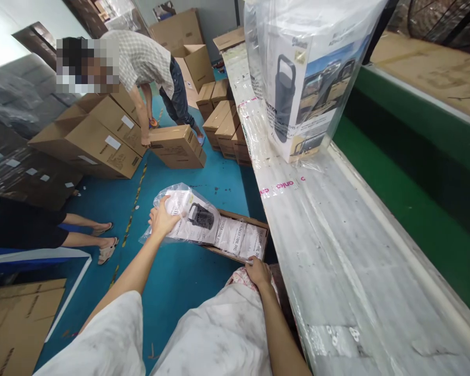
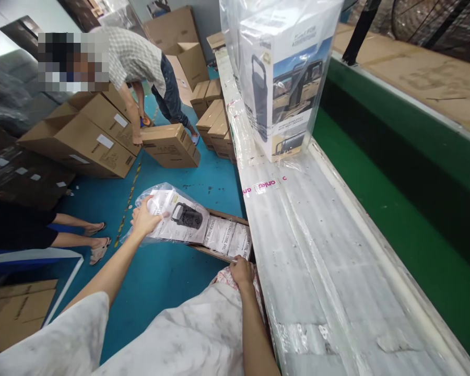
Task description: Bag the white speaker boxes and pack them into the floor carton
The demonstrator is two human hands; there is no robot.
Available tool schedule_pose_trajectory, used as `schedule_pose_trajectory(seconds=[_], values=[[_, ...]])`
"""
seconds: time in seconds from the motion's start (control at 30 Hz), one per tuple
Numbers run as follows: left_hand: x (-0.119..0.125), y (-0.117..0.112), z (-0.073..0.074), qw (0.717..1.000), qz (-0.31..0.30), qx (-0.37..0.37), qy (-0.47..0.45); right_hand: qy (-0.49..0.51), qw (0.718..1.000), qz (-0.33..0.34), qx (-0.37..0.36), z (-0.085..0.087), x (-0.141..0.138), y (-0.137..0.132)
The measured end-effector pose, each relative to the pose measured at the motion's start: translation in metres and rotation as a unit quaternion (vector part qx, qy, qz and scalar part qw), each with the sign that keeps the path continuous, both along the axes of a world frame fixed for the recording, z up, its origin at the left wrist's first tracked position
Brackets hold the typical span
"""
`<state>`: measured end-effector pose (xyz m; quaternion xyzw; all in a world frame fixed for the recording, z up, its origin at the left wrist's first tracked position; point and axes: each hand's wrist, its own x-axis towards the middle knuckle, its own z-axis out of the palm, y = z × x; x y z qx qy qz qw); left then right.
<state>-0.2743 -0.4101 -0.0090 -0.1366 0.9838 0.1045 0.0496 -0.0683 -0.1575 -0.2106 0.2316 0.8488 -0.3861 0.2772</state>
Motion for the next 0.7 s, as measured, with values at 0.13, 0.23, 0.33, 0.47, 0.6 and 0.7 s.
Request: schedule_pose_trajectory(seconds=[0.13,0.23,0.33,0.47,0.6,0.7], values=[[-0.009,-0.007,0.015,0.999,0.0,-0.012,0.037,-0.001,1.0,-0.007,-0.002,0.001,-0.001,0.0],[-0.01,-0.001,0.019,0.995,-0.033,-0.057,0.077,-0.006,1.0,-0.01,-0.005,-0.001,-0.002,0.0],[-0.008,0.013,0.005,0.987,-0.064,-0.097,0.109,-0.007,1.0,-0.013,-0.009,-0.003,-0.002,0.001],[0.004,0.033,-0.037,0.985,-0.086,-0.115,0.098,-0.008,1.0,-0.023,-0.012,-0.006,-0.001,0.002],[0.019,0.044,-0.075,0.983,-0.081,-0.111,0.119,-0.002,0.999,-0.031,-0.017,-0.008,0.001,0.003],[0.025,0.046,-0.091,0.984,-0.073,-0.101,0.124,-0.002,0.999,-0.034,-0.019,-0.009,0.001,0.003]])
